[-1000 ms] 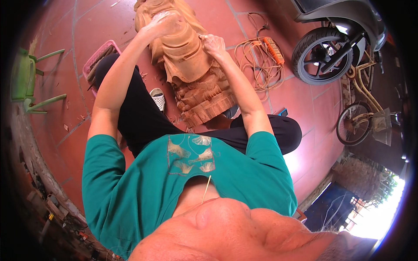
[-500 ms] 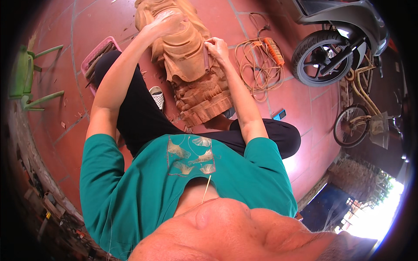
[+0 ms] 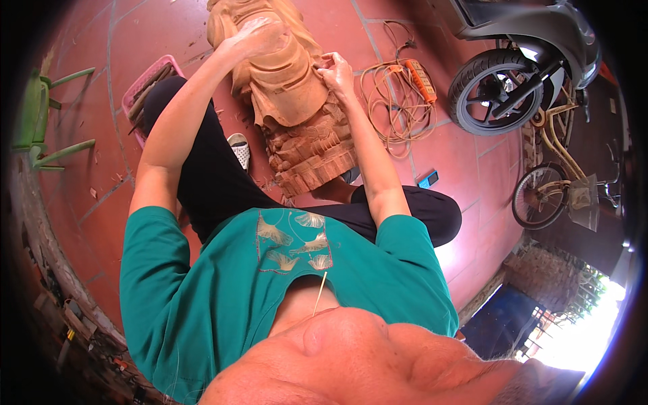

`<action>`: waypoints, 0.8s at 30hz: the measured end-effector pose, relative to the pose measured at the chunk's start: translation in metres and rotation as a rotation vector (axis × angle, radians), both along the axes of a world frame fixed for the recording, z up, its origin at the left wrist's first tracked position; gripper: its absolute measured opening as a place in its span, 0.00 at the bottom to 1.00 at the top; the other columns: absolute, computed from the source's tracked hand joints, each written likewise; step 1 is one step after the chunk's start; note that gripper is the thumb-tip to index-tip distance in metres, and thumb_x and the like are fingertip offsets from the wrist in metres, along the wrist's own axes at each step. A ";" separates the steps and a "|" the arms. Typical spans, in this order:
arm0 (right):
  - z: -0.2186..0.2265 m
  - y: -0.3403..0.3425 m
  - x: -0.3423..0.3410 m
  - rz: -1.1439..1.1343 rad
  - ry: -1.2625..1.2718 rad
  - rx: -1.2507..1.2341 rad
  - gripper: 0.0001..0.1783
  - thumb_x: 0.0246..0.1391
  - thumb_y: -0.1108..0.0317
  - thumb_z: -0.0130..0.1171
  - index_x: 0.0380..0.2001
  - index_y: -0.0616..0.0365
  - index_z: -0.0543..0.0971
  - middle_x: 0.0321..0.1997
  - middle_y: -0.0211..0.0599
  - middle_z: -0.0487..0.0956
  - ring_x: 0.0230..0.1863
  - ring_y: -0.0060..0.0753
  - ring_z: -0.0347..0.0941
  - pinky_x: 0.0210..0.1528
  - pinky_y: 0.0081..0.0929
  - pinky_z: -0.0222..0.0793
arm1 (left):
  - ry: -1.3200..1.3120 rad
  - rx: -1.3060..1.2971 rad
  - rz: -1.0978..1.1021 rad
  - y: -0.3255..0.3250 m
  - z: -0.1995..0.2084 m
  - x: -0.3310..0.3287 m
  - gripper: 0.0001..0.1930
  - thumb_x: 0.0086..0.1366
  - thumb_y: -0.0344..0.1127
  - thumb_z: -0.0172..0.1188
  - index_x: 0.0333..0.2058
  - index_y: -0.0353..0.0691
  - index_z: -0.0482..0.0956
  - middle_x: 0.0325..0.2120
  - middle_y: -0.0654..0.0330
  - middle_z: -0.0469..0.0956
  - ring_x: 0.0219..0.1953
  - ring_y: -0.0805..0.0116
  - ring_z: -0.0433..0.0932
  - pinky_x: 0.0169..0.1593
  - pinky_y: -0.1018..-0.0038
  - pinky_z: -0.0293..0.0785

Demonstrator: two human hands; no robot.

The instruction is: The person is carving a wooden sculpture using a small chisel. They are seated on the floor and carefully shaping the details of the sculpture with precise hand movements.

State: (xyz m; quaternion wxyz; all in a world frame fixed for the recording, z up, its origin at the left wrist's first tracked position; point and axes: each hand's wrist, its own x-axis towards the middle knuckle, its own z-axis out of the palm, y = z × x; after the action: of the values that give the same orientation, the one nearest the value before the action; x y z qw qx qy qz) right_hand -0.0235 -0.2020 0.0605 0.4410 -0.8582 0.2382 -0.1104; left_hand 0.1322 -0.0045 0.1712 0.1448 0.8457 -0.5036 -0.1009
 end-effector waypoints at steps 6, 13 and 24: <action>0.005 0.006 0.000 -0.012 0.003 -0.137 0.10 0.47 0.65 0.65 0.32 0.58 0.85 0.25 0.36 0.84 0.27 0.26 0.79 0.33 0.25 0.73 | 0.007 0.000 0.020 0.003 -0.004 0.000 0.18 0.61 0.38 0.59 0.49 0.40 0.78 0.34 0.44 0.81 0.40 0.46 0.79 0.44 0.57 0.72; 0.004 0.010 0.010 -0.038 0.036 -0.023 0.10 0.46 0.64 0.63 0.29 0.59 0.85 0.28 0.48 0.83 0.34 0.47 0.81 0.41 0.38 0.74 | -0.004 0.064 0.012 0.004 -0.019 0.007 0.16 0.61 0.37 0.59 0.48 0.42 0.79 0.30 0.43 0.79 0.38 0.43 0.78 0.42 0.55 0.72; -0.002 -0.006 0.058 0.091 0.038 -0.407 0.09 0.47 0.64 0.62 0.27 0.57 0.84 0.30 0.50 0.81 0.35 0.54 0.79 0.41 0.44 0.74 | -0.060 0.081 -0.037 -0.019 -0.030 0.005 0.09 0.60 0.33 0.51 0.35 0.38 0.79 0.28 0.41 0.78 0.33 0.41 0.78 0.37 0.54 0.72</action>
State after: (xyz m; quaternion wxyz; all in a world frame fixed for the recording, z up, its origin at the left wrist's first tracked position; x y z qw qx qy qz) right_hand 0.0346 -0.2079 0.0582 0.2584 -0.9414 0.1805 -0.1198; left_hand 0.1376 -0.0233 0.1412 0.0933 0.8440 -0.5189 -0.0983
